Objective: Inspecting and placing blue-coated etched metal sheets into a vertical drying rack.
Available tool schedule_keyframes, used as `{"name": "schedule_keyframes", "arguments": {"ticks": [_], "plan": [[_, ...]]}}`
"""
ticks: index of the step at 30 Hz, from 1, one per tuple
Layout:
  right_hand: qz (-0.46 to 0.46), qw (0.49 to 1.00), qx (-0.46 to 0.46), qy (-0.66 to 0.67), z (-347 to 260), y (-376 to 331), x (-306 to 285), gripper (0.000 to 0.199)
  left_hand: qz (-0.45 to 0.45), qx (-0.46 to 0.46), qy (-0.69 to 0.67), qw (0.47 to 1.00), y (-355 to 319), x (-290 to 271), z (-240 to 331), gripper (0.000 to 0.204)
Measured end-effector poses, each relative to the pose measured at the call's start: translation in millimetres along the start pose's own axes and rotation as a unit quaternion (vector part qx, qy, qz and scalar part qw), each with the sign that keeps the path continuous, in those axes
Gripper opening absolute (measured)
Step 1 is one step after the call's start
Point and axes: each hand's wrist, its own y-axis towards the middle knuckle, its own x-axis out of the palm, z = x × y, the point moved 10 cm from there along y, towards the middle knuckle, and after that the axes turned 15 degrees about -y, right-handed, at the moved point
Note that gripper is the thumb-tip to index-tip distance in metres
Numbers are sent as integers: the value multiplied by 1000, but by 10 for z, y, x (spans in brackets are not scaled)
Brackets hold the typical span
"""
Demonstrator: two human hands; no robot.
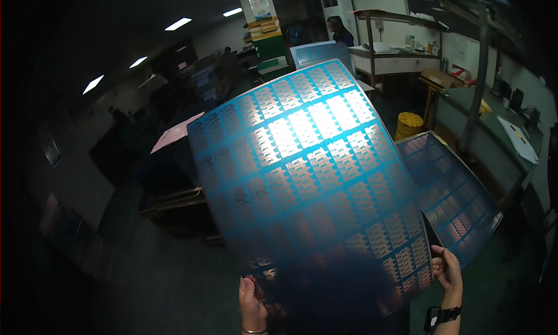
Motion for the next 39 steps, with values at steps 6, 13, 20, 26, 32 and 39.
{"name": "schedule_keyframes", "arguments": {"ticks": [6,13,20,26,32,39], "plan": [[-119,972,47,-194,230,-75,419,41,-32,4,86,996,-110,214,66,19],[-107,957,134,-235,453,-205,449,28,22,-36,207,978,-269,243,178,23],[-103,957,129,-237,408,-248,465,20,43,-29,205,977,-268,251,179,23],[-94,955,131,-248,371,-272,507,19,-5,16,318,948,-294,193,244,18],[-106,952,130,-256,380,-276,559,18,-5,-2,211,978,-248,29,259,13],[-118,944,105,-290,400,-273,526,20,-59,94,362,926,-236,-205,364,12]]}}
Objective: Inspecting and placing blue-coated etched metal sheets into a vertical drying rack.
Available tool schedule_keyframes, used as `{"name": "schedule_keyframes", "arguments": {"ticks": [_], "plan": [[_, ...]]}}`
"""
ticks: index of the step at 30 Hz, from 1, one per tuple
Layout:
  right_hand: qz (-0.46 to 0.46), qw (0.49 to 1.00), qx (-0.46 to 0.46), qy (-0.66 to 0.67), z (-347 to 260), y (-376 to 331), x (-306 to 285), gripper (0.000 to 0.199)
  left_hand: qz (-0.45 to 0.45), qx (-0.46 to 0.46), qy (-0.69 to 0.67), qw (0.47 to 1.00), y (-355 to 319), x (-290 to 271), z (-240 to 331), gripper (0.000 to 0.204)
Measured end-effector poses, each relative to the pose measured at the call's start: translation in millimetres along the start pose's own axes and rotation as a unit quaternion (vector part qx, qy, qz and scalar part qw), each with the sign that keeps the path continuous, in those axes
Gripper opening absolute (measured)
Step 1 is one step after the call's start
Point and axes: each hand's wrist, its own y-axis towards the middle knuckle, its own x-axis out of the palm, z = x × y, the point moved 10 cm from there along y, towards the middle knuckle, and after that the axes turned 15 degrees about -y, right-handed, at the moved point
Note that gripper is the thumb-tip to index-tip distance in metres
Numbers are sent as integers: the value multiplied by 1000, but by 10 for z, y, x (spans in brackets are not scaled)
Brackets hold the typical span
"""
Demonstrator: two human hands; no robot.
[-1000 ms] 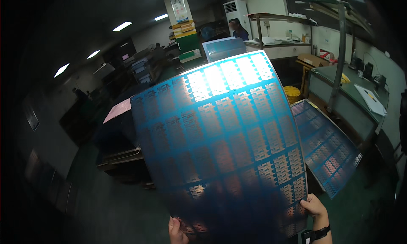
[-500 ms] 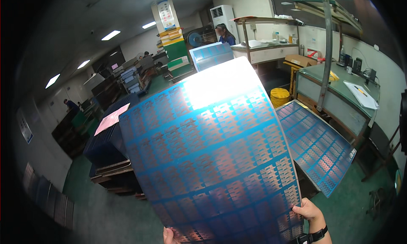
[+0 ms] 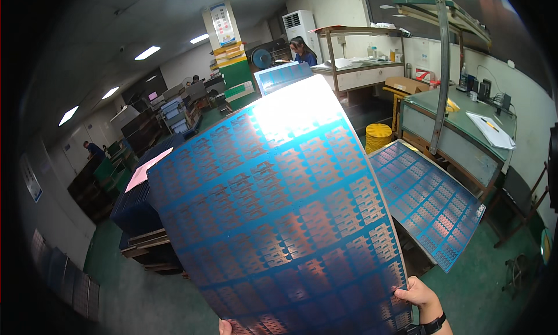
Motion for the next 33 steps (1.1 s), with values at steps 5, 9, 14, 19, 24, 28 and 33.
{"name": "schedule_keyframes", "arguments": {"ticks": [5,9,14,19,24,28,33], "plan": [[2,1000,14,1,10,-30,2,21,9,-30,-50,998,11,-88,-70,11],[42,999,1,13,-30,4,-1,23,56,-135,-230,962,-23,157,-36,17],[58,995,-42,66,-74,84,-122,26,25,-97,-301,948,138,73,-161,18],[92,981,-99,137,-314,268,-185,29,-36,-250,-223,941,-188,276,-320,16],[87,983,-76,143,-444,323,-111,31,19,-198,-28,980,-241,234,-319,19],[61,988,-34,140,-445,309,-104,36,17,-188,-22,982,-149,351,-231,23],[-15,995,-1,100,-393,258,-25,45,23,-158,-53,986,-167,345,-183,26]]}}
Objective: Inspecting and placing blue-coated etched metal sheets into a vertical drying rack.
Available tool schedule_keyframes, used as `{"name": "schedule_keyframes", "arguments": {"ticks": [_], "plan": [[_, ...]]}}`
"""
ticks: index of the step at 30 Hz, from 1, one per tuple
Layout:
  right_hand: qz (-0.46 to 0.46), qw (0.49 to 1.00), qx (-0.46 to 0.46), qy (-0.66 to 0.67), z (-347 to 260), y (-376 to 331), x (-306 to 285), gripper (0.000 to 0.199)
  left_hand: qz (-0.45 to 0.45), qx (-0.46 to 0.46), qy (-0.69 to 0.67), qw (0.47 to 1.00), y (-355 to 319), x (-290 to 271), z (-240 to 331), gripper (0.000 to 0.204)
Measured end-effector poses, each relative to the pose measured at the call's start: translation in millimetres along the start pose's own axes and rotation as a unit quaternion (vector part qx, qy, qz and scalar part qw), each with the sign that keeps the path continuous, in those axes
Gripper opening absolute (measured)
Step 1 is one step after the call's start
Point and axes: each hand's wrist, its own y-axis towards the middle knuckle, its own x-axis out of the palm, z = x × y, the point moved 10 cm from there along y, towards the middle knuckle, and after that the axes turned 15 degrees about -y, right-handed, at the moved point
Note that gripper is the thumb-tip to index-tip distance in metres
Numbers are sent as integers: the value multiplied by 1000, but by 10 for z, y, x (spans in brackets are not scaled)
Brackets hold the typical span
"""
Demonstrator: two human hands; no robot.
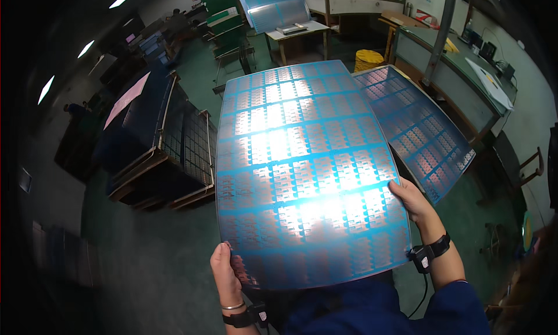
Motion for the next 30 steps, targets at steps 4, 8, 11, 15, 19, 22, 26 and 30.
{"name": "schedule_keyframes", "arguments": {"ticks": [4,8,11,15,19,22,26,30], "plan": [[-64,997,7,-49,50,-73,-34,54,-2,-37,-9,999,-74,26,26,24],[-126,988,10,-89,193,-322,-144,56,-9,-40,-30,999,-84,-15,-6,23],[-71,997,-32,-7,49,-695,-53,57,-23,-47,-62,997,-107,100,-74,22],[82,988,-125,-27,-609,-962,-265,50,-84,-140,-83,983,-72,392,-433,20],[157,970,-164,-85,-1149,-1148,-239,43,-144,-166,123,968,99,520,-737,32],[180,960,-188,-104,-1184,-1025,-325,37,-141,-196,159,957,226,397,-843,32],[208,959,-149,-122,-1187,-648,-148,34,-121,-174,154,965,499,101,-959,29],[134,954,-161,-212,-1411,-190,281,35,-91,-205,175,959,673,-131,-1216,27]]}}
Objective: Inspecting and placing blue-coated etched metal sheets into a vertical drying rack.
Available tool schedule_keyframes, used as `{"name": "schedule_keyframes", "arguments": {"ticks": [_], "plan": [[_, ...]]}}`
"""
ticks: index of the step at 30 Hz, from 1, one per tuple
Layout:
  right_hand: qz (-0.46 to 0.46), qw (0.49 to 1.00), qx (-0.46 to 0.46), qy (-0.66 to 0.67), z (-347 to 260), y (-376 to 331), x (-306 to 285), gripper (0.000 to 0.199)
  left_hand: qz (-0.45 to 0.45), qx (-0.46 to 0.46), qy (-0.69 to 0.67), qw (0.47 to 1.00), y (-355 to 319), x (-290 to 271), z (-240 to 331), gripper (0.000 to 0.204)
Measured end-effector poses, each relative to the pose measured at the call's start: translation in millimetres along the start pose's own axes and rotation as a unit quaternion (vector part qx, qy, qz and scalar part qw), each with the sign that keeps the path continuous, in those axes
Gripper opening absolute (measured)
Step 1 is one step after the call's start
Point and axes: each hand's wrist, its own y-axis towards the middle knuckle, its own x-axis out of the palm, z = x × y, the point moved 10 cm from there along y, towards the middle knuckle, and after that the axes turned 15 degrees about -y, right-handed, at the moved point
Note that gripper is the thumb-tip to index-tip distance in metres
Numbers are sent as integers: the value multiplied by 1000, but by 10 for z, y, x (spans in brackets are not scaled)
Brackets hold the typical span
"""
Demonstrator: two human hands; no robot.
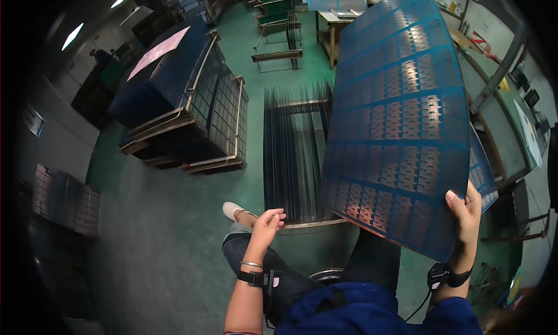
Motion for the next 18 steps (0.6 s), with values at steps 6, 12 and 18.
{"name": "schedule_keyframes", "arguments": {"ticks": [6,12,18], "plan": [[-65,996,6,-66,36,319,467,37,-45,22,-19,999,410,113,-261,26],[-89,969,-12,-232,1053,429,1607,47,-51,45,41,997,842,611,-403,22],[-55,977,-32,-205,1199,454,1956,51,17,262,271,926,932,912,20,23]]}}
